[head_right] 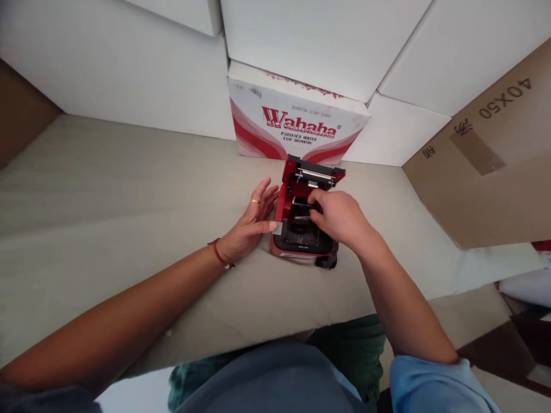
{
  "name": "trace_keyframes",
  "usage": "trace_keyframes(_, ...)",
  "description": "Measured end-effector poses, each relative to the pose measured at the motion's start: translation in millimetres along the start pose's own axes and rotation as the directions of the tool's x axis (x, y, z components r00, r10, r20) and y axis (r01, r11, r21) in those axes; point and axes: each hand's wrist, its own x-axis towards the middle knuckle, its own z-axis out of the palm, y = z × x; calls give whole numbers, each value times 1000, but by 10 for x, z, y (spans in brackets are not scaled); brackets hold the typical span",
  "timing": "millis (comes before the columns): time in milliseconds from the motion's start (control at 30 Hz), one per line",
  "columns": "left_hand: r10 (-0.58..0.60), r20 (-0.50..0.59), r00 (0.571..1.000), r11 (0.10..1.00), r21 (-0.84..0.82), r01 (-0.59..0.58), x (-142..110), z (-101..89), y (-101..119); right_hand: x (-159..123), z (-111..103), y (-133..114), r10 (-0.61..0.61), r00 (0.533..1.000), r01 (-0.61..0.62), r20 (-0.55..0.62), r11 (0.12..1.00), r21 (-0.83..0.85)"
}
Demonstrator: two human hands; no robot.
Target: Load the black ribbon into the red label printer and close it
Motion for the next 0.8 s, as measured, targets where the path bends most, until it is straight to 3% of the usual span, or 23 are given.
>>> trace_keyframes(167,4,8,1000,1000,29,-4,-9,-10,-14,-67,61,147,-51,998,56,-34,986,157)
trace_keyframes(267,-7,2,1000,1000,1,7,-9,-7,7,1,94,124,-103,994,101,36,994,44)
trace_keyframes(400,-19,14,1000,1000,-7,19,-8,-4,30,62,77,-13,-68,993,82,93,985,-153)
trace_keyframes(533,-3,21,1000,1000,24,2,-12,-9,27,60,49,-145,-24,995,41,92,981,-188)
trace_keyframes(700,0,29,1000,1000,19,0,-12,-2,18,-108,-75,-129,47,999,-43,-17,983,177)
trace_keyframes(800,4,20,1000,1000,6,-4,-6,-1,14,-430,-278,50,-28,999,42,-35,870,491)
